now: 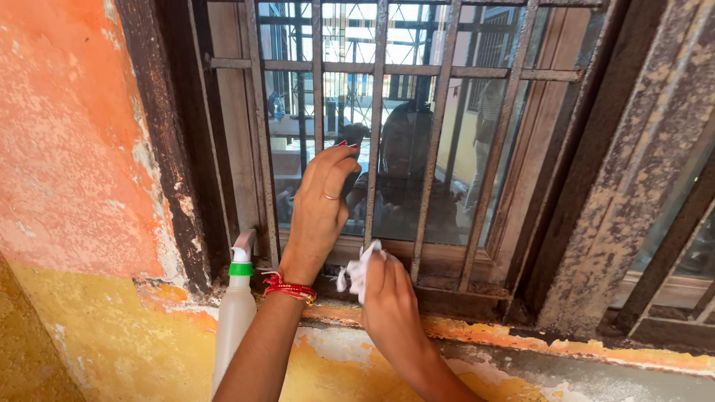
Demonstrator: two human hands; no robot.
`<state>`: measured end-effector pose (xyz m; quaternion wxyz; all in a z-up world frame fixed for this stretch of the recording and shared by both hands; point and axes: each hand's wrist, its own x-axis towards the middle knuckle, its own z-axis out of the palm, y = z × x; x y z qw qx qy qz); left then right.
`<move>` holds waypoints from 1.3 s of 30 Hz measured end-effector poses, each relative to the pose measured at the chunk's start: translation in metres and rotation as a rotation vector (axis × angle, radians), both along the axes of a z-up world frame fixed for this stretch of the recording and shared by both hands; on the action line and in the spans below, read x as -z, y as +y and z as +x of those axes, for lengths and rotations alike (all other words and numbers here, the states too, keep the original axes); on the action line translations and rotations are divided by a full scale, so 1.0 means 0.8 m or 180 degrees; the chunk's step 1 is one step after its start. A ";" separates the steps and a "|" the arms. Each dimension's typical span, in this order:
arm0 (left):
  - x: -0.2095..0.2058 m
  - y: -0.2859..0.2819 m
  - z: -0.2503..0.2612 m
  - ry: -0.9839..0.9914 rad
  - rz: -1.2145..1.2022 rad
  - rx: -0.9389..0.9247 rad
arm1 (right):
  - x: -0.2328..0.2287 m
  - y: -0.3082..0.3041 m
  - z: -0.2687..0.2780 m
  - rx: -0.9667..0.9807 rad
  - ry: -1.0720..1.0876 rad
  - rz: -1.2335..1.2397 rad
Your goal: The person wipes a window pane with a white cloth, moving the cloth in circular and vertical motions across the glass. A spray bottle is visible on the windowsill, but the person does not use it during the clip.
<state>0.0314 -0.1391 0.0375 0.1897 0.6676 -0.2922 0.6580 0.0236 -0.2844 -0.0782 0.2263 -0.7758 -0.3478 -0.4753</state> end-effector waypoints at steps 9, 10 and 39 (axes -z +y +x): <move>-0.002 0.001 0.001 -0.0085 0.0064 0.0021 | -0.024 -0.022 -0.028 0.0107 -0.0866 -0.0551; -0.003 0.002 0.002 -0.0095 0.0066 0.0032 | -0.034 -0.014 -0.023 -0.0019 -0.1029 -0.0512; 0.019 -0.070 -0.021 0.0413 -0.1052 0.1051 | -0.142 -0.049 0.058 -0.3299 0.2046 0.2809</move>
